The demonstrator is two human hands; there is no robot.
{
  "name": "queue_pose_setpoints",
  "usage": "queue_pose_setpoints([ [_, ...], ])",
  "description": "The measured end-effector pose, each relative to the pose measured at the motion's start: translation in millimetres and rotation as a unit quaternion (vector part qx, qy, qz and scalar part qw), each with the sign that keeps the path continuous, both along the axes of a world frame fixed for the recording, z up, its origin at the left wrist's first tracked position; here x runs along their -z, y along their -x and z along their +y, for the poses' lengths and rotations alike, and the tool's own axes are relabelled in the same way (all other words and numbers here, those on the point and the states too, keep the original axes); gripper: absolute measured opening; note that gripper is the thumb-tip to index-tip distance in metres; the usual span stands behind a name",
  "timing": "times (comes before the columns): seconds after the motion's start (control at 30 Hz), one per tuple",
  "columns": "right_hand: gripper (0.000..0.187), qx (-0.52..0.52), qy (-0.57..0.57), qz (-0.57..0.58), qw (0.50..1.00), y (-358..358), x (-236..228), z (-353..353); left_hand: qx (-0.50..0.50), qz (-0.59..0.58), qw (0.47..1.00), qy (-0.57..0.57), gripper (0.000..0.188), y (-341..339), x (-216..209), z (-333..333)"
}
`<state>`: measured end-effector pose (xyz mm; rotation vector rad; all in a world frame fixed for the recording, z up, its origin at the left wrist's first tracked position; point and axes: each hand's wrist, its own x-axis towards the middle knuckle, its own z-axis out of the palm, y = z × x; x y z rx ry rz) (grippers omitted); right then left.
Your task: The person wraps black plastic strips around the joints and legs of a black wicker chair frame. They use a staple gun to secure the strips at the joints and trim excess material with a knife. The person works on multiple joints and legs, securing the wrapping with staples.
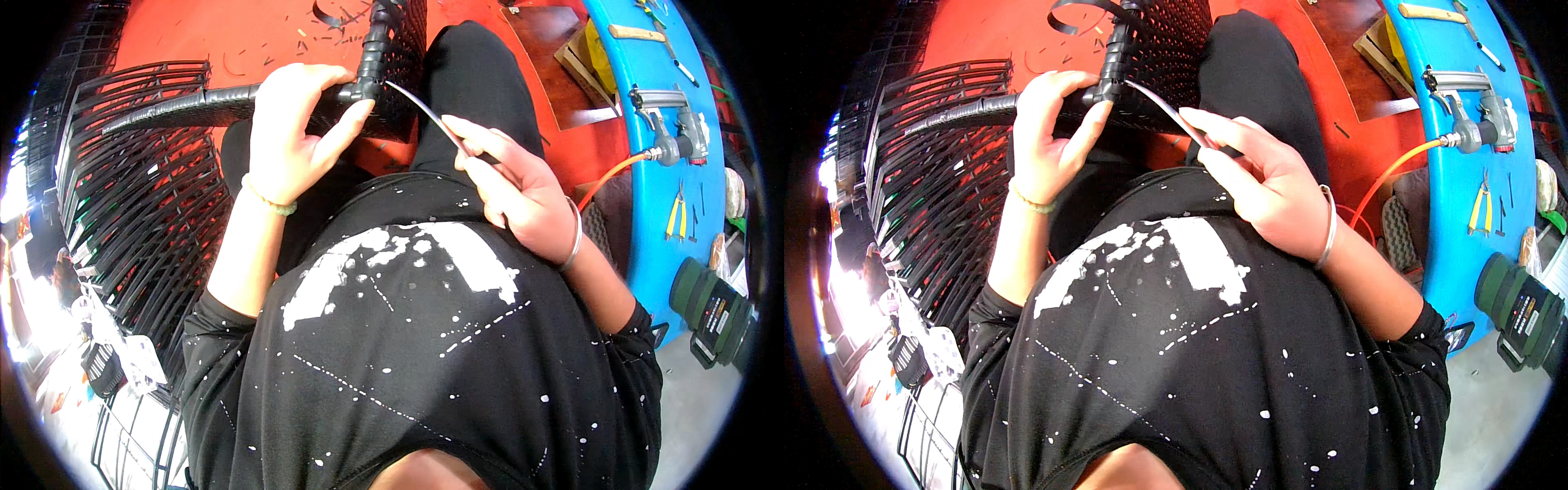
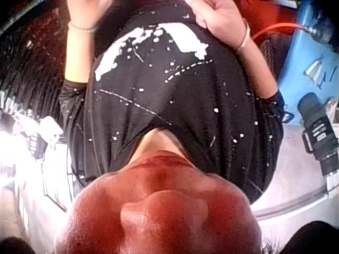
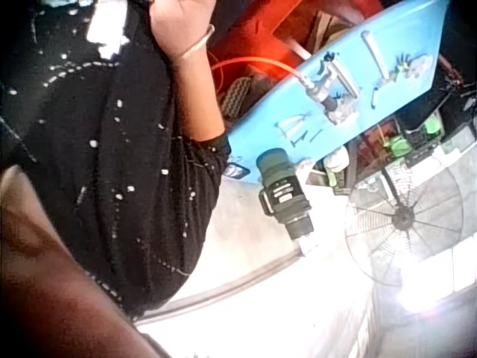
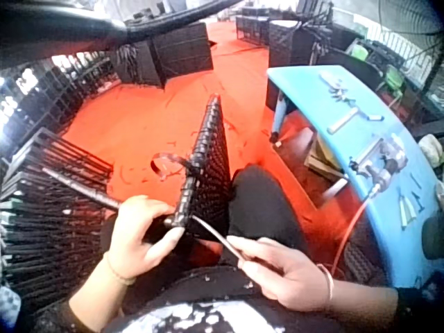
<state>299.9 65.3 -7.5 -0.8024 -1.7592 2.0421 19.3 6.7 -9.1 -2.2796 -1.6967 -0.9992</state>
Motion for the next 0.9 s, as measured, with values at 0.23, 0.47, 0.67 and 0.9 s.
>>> queue_pose_setpoints([
  [0.23,0.044,0.025,-0.002,-0.007,1.0,5.8,0.0,-2.0,0.002,-0.012,1.0,0.0,0.032,-1.4,0.6,2.2],
  [0.47,0.039,0.102,-0.023,-0.024,0.994,16.6,-0.6,-16.1,0.005,-0.015,1.0,-0.026,0.031,-2.6,4.9,4.6],
  [0.67,0.039,0.127,0.155,0.035,0.979,24.8,1.9,-20.9,0.011,-0.025,0.999,-0.026,0.027,-2.7,4.9,5.8],
  [0.9,0.044,-0.09,-0.013,-0.053,0.994,9.5,3.6,70.6,-0.012,-0.055,0.997,0.043,0.021,-6.3,1.4,-8.4],
])
